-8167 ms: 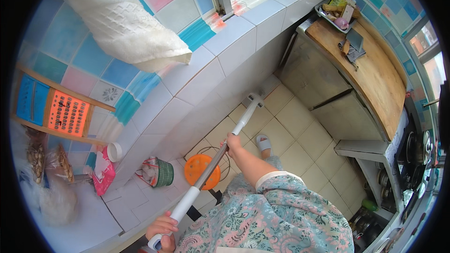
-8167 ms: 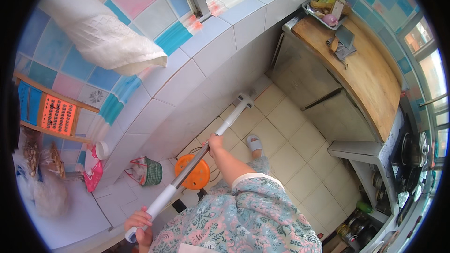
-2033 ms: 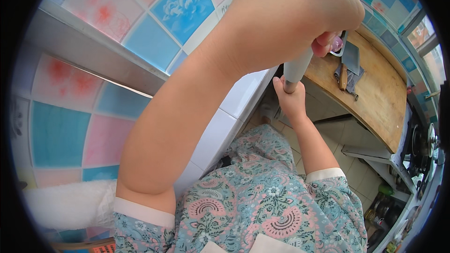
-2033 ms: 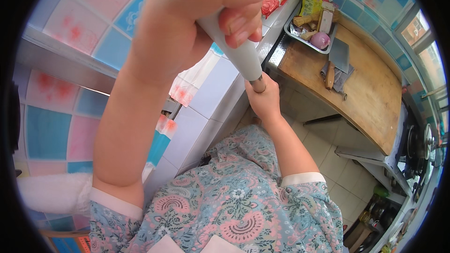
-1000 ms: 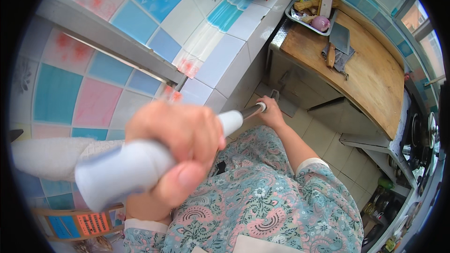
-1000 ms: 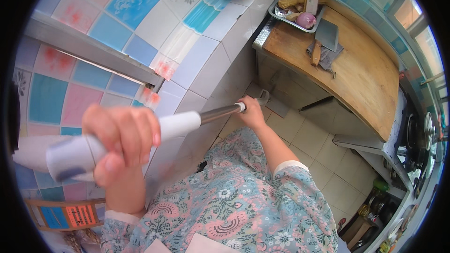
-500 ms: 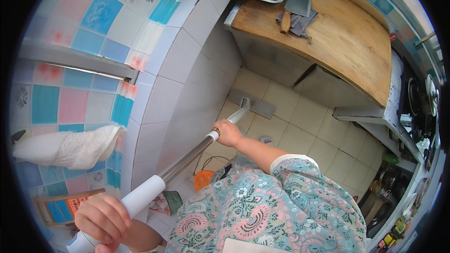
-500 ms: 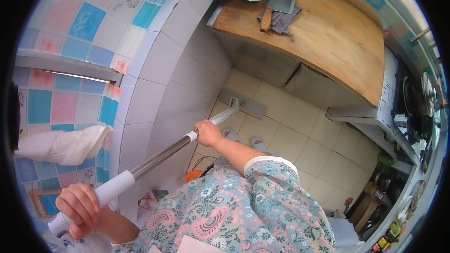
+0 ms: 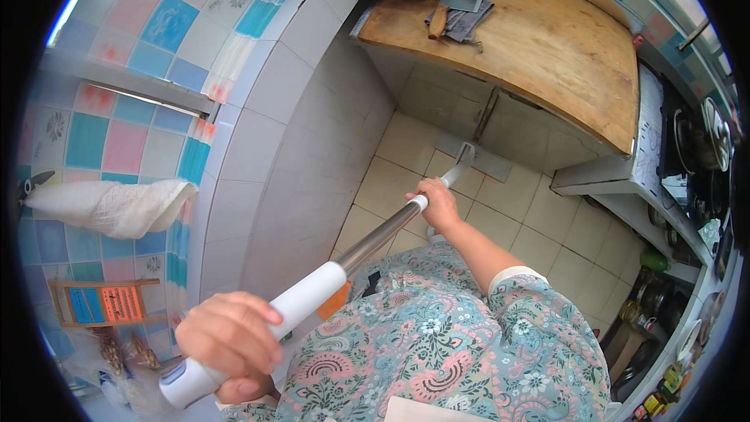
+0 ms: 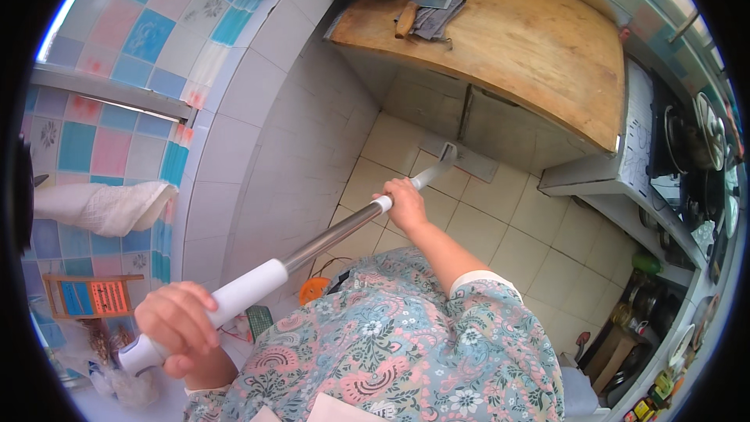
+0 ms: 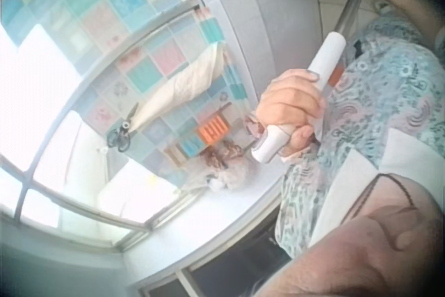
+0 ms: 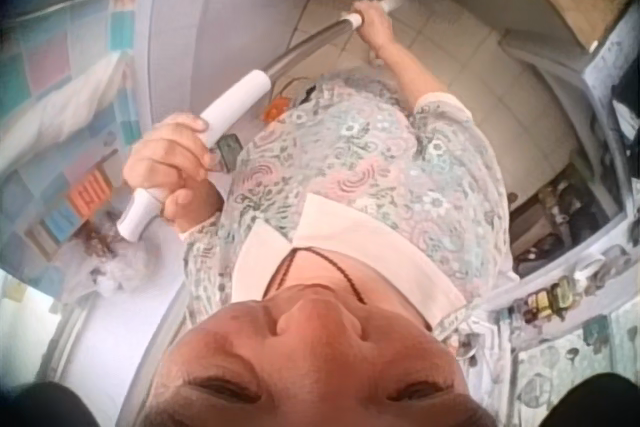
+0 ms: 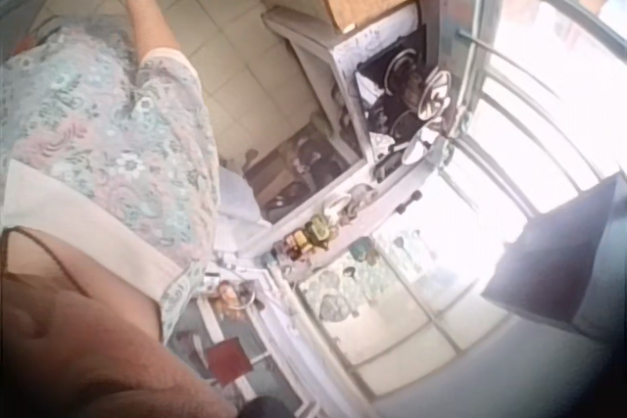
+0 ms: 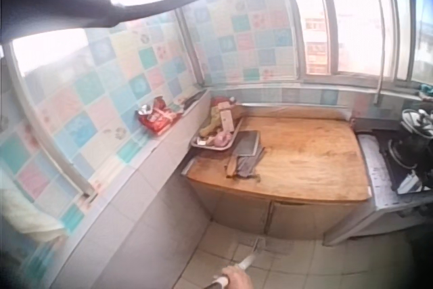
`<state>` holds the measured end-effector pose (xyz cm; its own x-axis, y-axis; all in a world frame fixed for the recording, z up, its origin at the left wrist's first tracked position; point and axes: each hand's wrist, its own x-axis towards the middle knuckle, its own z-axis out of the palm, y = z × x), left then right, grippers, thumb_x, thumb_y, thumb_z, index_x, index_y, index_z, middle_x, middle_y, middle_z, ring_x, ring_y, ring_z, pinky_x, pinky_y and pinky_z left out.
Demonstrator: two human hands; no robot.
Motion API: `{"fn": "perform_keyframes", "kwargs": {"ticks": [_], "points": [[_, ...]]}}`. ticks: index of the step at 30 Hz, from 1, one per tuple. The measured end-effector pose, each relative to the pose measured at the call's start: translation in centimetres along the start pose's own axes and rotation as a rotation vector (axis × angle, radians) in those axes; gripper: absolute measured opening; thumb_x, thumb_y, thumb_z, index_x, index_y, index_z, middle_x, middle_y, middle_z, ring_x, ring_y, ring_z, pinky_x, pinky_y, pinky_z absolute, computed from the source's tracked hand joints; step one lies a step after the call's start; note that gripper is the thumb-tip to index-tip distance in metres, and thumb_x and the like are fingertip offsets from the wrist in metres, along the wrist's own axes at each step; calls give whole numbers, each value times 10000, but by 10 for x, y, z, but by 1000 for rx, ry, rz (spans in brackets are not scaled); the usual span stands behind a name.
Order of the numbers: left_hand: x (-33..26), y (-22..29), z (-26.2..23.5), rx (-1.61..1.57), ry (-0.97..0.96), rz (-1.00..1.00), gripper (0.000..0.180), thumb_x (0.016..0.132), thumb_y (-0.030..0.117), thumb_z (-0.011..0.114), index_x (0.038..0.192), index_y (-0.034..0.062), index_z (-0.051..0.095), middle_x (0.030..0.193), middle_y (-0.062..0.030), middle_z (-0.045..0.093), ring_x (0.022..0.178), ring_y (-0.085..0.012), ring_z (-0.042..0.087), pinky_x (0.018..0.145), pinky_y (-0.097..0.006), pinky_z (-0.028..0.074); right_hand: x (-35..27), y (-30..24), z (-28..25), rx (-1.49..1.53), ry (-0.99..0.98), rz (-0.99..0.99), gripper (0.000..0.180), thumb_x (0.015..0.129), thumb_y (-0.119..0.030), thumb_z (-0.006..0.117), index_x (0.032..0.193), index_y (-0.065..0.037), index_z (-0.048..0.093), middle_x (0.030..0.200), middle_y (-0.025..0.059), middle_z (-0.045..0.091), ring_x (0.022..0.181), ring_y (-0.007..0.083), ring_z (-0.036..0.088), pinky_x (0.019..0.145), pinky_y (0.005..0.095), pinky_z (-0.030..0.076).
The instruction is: The person mops the floor in a bathroom and a living room using a flat mop. They then move to the kitchen, where they wipe a specific spot on the tiled floor with a tissue and discard it. Finally, they continue mopping the kitchen floor around the sink and stove area.
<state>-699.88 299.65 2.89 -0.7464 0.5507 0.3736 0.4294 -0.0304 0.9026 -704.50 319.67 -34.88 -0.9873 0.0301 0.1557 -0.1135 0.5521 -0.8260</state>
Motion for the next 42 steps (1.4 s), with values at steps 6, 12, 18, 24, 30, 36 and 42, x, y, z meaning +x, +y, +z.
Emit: {"fn": "perform_keyframes", "kwargs": {"ticks": [6,12,18,24,30,36,42], "points": [[9,-21,-14,7,121,-40,278,672,214,657,527,111,443,509,-44,581,510,-177,606,730,-371,509,20,17,11,64,39,55,264,762,-259,665,677,-56,518,731,83,546,779,291,508,965,434,343],[-5,-18,-61,59,58,-104,192,665,138,626,572,89,465,547,-67,593,570,-203,627,873,-418,458,54,-4,55,158,-73,43,249,770,-256,659,682,-64,527,724,73,531,795,279,513,1026,462,262],[-26,-19,-84,144,199,-150,217,698,148,627,578,91,455,556,-67,584,580,-195,605,933,-432,414,96,-22,104,208,-273,-70,245,774,-281,656,700,-73,549,743,65,545,829,266,521,1035,478,242],[-87,-20,-83,124,494,-232,226,716,162,628,608,105,438,536,-38,535,606,-170,557,901,-413,413,93,-18,149,194,-448,-173,38,713,-97,597,709,-102,560,746,78,550,859,288,524,1035,481,256],[-133,-6,-58,166,643,-302,244,717,204,617,677,117,393,555,2,440,619,-148,476,824,-373,367,61,-23,155,154,-619,-246,14,711,-94,585,717,-103,574,742,72,563,846,275,534,1007,453,290],[-153,52,-50,217,882,-280,176,681,128,599,647,107,428,536,-28,453,549,-180,468,771,-415,455,-1,-82,177,324,-709,-300,36,694,-67,585,680,-86,558,704,69,555,800,271,531,868,394,353],[-177,103,-25,223,1008,-346,201,706,156,598,668,106,406,585,-39,442,607,-201,447,842,-459,397,-47,-118,188,408,-928,-352,35,677,-65,595,680,-83,565,702,70,569,769,274,547,806,375,381]]}}
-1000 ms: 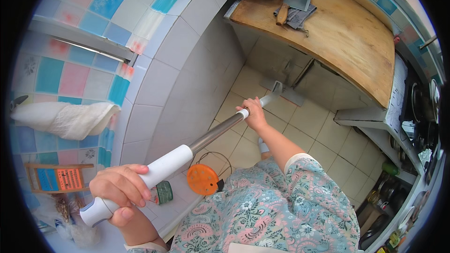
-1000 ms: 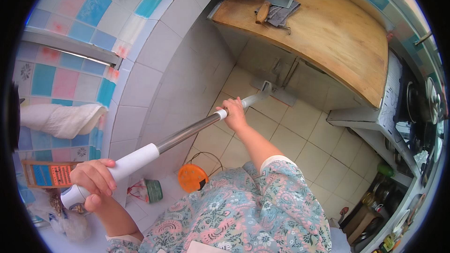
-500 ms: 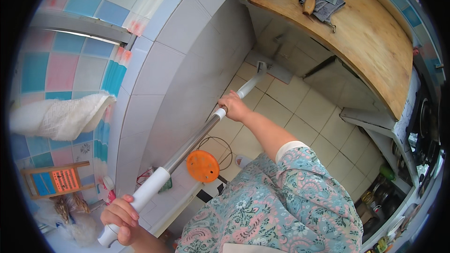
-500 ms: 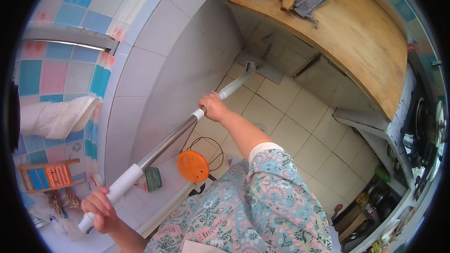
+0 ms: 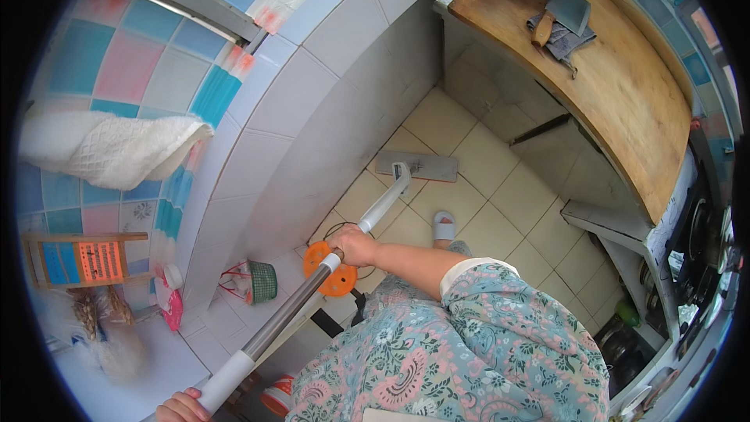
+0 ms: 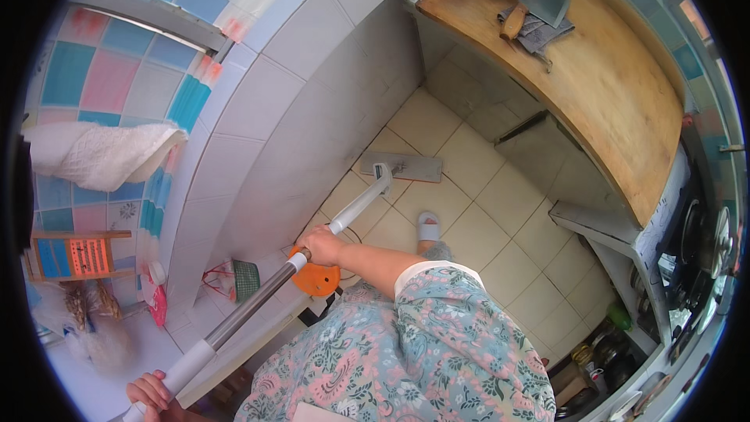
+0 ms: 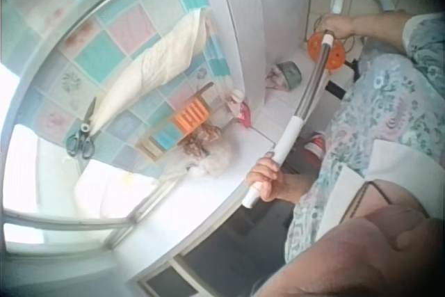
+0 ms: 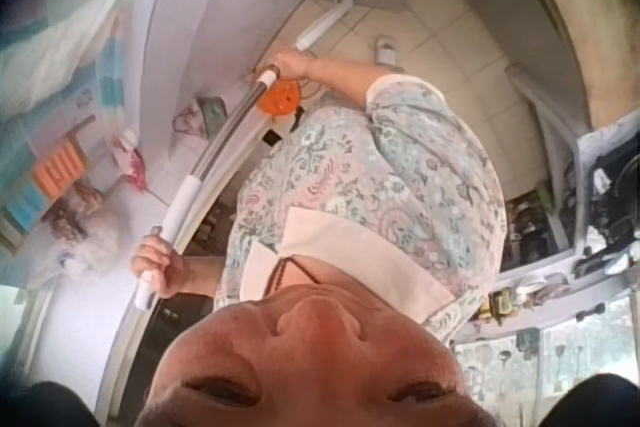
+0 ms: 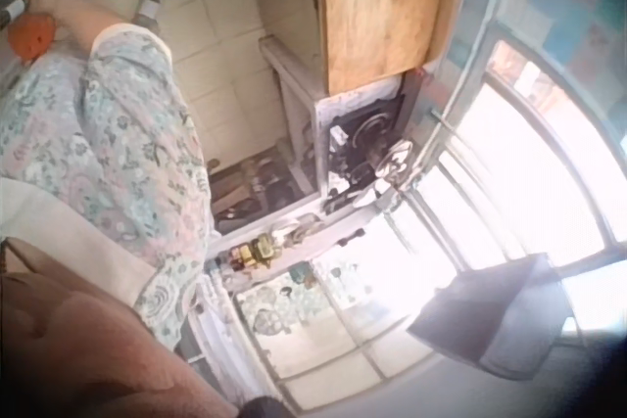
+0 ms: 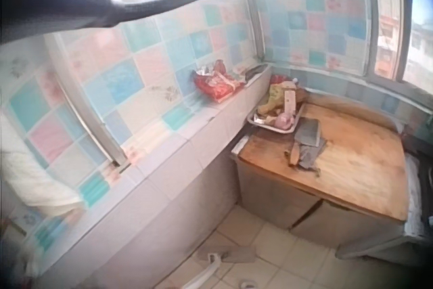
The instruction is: The person mops the floor in a bathroom and a living room using a flat mop. They then move to the kitchen, where they wipe a specific spot on the tiled floor with a tissue and discard it. Finally, they continue mopping the kitchen floor around the sink and stove area.
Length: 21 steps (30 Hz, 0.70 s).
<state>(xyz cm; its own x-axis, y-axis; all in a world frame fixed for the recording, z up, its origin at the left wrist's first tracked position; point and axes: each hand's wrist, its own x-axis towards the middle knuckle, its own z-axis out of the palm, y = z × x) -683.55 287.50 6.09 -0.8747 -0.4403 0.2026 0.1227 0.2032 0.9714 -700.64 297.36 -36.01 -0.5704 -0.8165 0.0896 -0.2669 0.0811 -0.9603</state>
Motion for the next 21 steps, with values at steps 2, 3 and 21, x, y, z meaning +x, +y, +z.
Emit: {"fn": "perform_keyframes", "kwargs": {"ticks": [2,3,21], "points": [[-5,5,3,0,53,1,203,710,156,598,674,103,406,590,-40,439,612,-198,444,836,-459,397,4,-6,-5,-53,-152,12,66,663,-103,630,683,-91,569,693,74,574,750,286,559,752,377,405],[-9,8,3,3,43,8,196,721,156,592,682,101,409,596,-42,438,619,-199,441,834,-459,396,4,-8,-10,-55,-225,19,80,660,-115,640,680,-92,566,690,75,573,752,290,562,743,385,408],[-10,-70,5,152,-165,86,232,714,217,651,632,84,480,630,-59,597,702,-218,595,873,-420,450,24,57,-52,-300,52,78,136,738,-180,670,734,-81,577,787,70,581,837,279,536,913,436,358]]}}
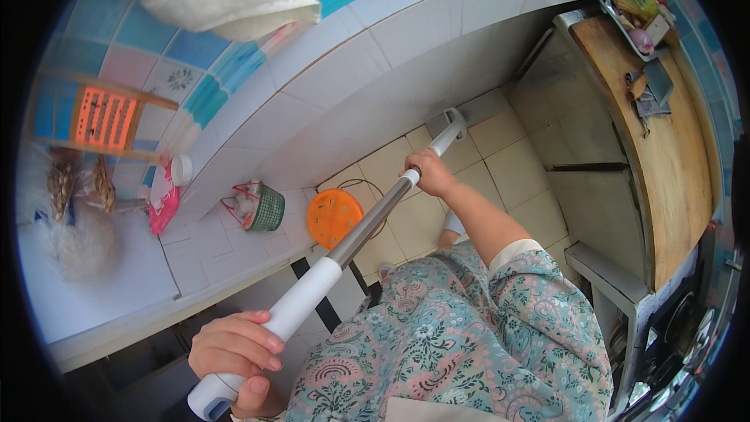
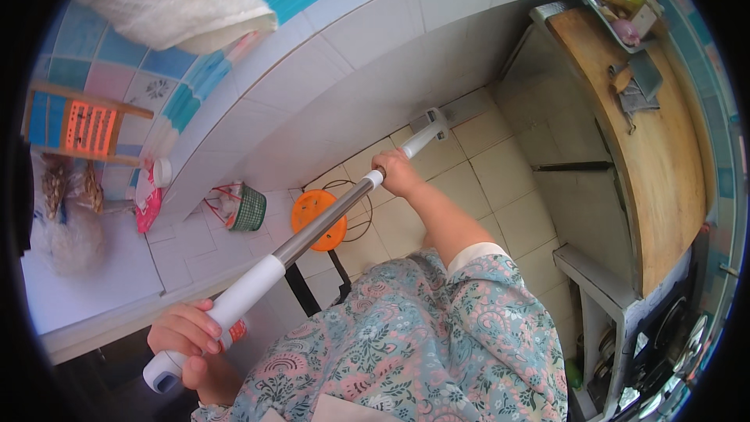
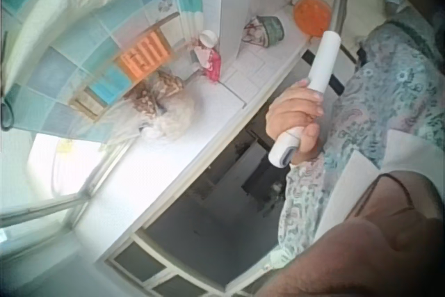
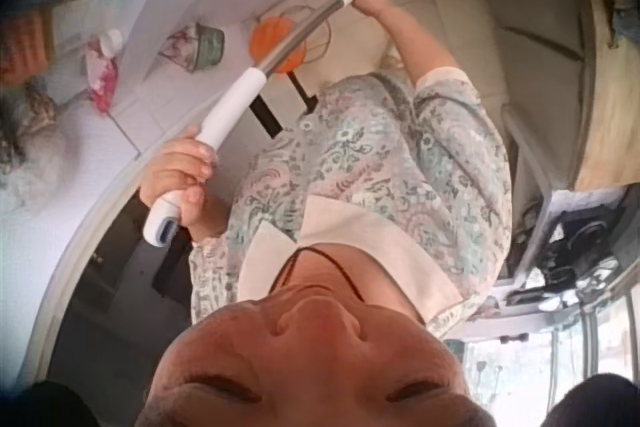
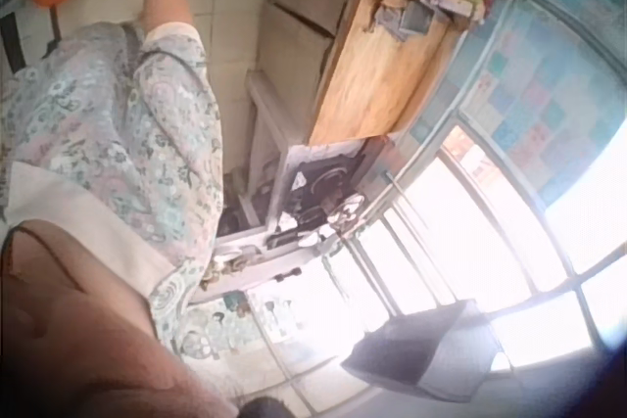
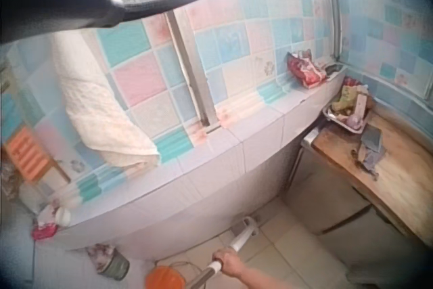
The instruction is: The person mops the floor in a bathroom and a living room using a flat mop. They then move to the kitchen, where they wipe a specific spot on the tiled floor with a tissue and discard it. Finally, they continue mopping the kitchen floor around the sink and stove area.
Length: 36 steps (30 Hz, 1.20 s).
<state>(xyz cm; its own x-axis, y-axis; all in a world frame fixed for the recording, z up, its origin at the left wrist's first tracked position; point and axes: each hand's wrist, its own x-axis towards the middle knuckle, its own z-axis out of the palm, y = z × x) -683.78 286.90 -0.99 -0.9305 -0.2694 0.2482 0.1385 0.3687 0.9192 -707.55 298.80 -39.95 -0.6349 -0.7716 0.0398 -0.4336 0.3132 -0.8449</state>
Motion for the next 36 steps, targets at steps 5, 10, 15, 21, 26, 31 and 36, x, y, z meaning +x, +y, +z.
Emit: {"fn": "perform_keyframes", "kwargs": {"ticks": [5,10,15,21,26,31,36], "points": [[-46,18,-58,130,-90,35,172,676,182,635,581,107,512,579,-23,613,634,-188,633,818,-373,485,-14,-62,63,58,-22,-3,207,759,-235,671,720,-66,558,790,74,572,857,287,538,962,476,310],[-110,45,-125,243,-136,32,167,673,202,628,577,125,515,580,14,619,631,-145,639,794,-330,491,-32,-128,164,138,-84,-95,196,742,-232,683,726,-79,562,786,77,566,862,289,539,937,508,310],[-166,11,-195,77,-11,79,176,692,169,618,579,119,492,564,-25,602,620,-200,627,874,-382,451,-18,-162,228,88,-143,-104,128,717,-146,678,781,-78,591,830,91,593,856,310,556,850,436,396],[-172,-11,-222,-114,136,62,144,708,148,579,724,74,457,656,-80,577,776,-254,602,901,-443,416,1,-192,232,-37,-335,22,328,706,-174,714,982,-61,578,946,143,610,899,300,577,775,357,461],[-183,-20,-235,-117,121,115,116,720,129,554,733,61,461,661,-95,570,755,-249,606,866,-444,436,0,-194,244,-70,-358,90,351,715,-169,712,1010,-51,563,966,143,607,905,292,578,782,360,457],[-200,-23,-245,-80,212,1,125,710,180,508,708,93,418,640,-79,549,754,-247,588,889,-452,423,0,-202,261,-59,-379,80,320,727,-176,703,979,-49,553,962,138,608,896,303,578,776,367,458],[-211,-28,-251,-156,255,-28,117,710,164,509,722,93,416,643,-83,551,761,-256,591,904,-462,415,8,-196,271,-182,-428,54,313,715,-188,710,951,-64,546,922,147,607,869,314,576,742,377,457]]}}
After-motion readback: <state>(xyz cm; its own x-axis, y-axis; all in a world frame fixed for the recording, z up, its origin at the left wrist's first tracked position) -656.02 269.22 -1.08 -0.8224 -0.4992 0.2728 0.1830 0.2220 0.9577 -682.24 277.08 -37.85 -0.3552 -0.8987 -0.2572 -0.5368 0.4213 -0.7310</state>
